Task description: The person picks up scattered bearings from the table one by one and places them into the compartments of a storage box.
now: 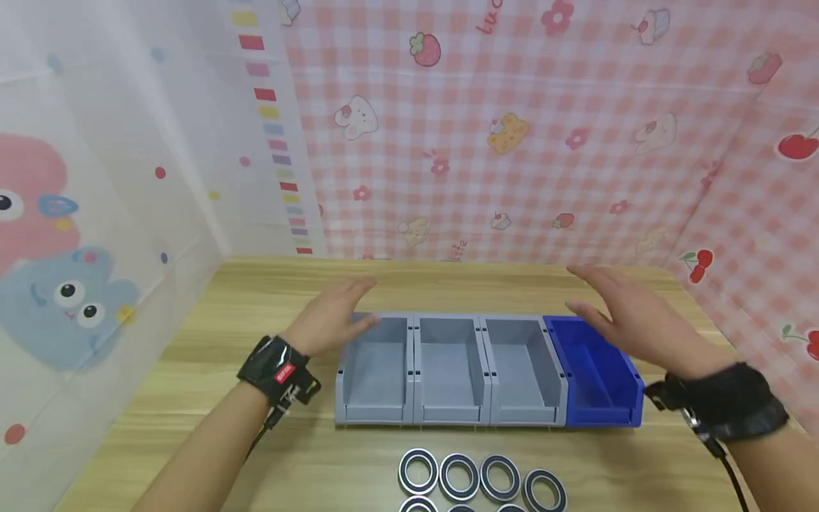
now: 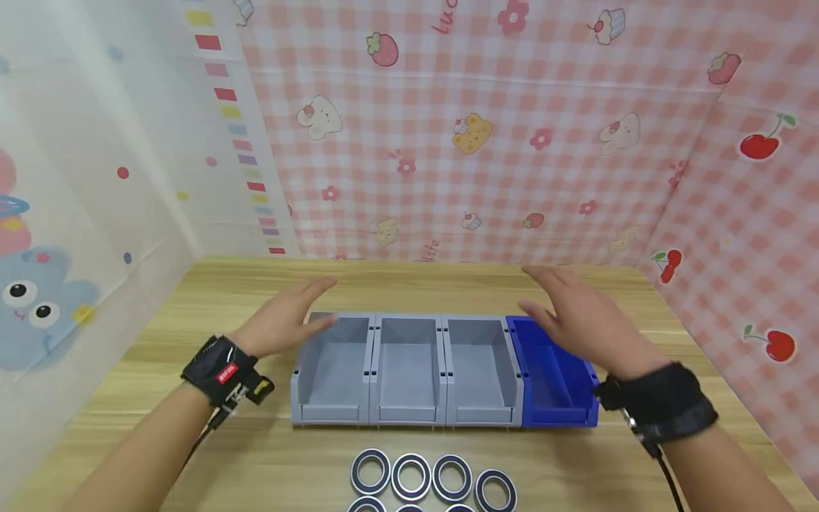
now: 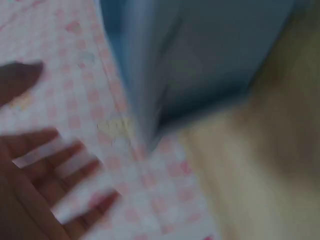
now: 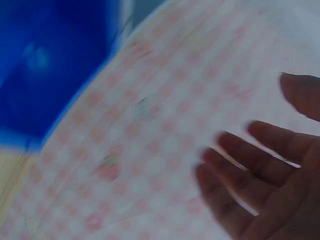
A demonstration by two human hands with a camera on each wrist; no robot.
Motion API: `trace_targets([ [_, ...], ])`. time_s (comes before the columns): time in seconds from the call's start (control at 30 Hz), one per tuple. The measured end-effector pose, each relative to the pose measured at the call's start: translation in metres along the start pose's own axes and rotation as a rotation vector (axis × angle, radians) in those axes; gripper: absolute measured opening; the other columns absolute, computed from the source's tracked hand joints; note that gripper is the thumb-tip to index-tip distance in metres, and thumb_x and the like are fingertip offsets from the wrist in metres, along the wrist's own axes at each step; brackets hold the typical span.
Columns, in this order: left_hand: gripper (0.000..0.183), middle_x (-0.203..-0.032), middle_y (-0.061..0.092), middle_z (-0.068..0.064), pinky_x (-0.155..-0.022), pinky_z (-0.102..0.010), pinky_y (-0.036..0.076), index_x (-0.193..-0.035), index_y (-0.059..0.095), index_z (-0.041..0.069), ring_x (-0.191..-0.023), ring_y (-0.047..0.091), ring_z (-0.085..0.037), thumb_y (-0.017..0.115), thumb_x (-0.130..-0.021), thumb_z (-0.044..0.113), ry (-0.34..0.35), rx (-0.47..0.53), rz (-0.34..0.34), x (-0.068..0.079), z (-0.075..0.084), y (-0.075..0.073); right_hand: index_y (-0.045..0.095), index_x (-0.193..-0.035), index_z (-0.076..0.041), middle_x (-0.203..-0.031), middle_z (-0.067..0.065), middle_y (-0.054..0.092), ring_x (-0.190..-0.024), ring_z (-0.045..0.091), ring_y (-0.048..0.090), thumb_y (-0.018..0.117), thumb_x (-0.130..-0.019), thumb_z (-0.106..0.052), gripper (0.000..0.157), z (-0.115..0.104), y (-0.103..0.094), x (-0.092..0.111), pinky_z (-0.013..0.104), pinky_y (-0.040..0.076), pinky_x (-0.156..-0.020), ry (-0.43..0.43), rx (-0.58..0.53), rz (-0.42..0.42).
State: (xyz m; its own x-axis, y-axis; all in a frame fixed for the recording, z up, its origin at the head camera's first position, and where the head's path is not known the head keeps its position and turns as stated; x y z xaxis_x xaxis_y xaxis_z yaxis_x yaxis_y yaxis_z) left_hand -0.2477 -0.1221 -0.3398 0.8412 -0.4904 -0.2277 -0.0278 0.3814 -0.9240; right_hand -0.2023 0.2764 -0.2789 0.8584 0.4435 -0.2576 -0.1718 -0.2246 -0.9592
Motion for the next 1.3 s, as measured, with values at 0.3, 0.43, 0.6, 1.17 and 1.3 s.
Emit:
trace_targets([
  [0.3,0.082,-0.146,0.027,-0.032,-0.053,-0.035,0.048,-0.147,0.02,-0.009,-0.087,0.061,-0.036,0.069,-0.084,0.013,-0.215,0.076,0.026,0.047,0.014,0.051,0.067,-0.109,-0.017,-0.091,-0.005,0.064,-0.079,0.015,0.063,0.067,-0.087,-0.038,0.03,-0.078,0.05,0.091,0.039,0.053,-0.068,0.108,0.006,-0.16],
  [0.43,0.084,-0.146,0.027,-0.031,-0.039,-0.025,0.033,-0.148,0.006,-0.009,-0.049,0.041,-0.014,0.057,-0.081,-0.004,-0.258,0.191,-0.009,0.055,0.014,0.056,0.066,-0.113,-0.021,-0.095,-0.009,0.062,-0.084,0.013,0.062,0.063,-0.087,-0.047,0.036,-0.085,0.068,0.103,0.039,0.052,-0.075,0.228,-0.056,-0.364],
  [0.6,0.083,-0.147,0.024,-0.031,-0.044,-0.026,0.036,-0.148,0.0,-0.008,-0.049,0.037,-0.011,0.052,-0.083,-0.005,-0.259,0.245,-0.05,0.061,0.011,0.052,0.065,-0.116,-0.018,-0.102,-0.006,0.062,-0.088,0.016,0.061,0.062,-0.088,-0.044,0.038,-0.085,0.083,0.107,0.042,0.051,-0.079,0.206,-0.118,-0.458],
  [1.17,0.08,-0.144,0.024,-0.036,-0.074,-0.035,0.05,-0.146,0.0,-0.012,-0.096,0.057,-0.034,0.051,-0.085,-0.005,-0.226,0.206,-0.034,0.075,0.004,0.044,0.059,-0.126,-0.015,-0.114,-0.001,0.057,-0.098,0.019,0.057,0.067,-0.085,-0.042,0.05,-0.1,0.114,0.104,0.042,0.049,-0.083,0.199,-0.184,-0.558],
  [1.3,0.082,-0.142,0.03,-0.037,-0.046,-0.026,0.039,-0.147,-0.003,-0.012,-0.055,0.044,-0.013,0.051,-0.085,-0.004,-0.225,0.178,-0.08,0.077,0.004,0.041,0.059,-0.125,-0.016,-0.115,0.0,0.057,-0.101,0.022,0.056,0.069,-0.083,-0.042,0.051,-0.101,0.115,0.105,0.044,0.049,-0.084,0.207,-0.183,-0.563],
])
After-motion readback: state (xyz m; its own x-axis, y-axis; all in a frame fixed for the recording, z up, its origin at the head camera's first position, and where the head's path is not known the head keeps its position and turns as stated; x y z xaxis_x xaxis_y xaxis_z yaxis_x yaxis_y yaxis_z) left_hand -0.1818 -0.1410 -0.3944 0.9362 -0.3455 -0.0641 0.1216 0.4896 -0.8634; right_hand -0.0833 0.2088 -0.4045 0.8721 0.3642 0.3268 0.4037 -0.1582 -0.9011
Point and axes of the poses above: each hand's wrist, its own x-axis away from the middle knuckle, its own y-axis out of the palm, z = x × y, the point moved 2 cm from there along -x, towards the middle knuckle
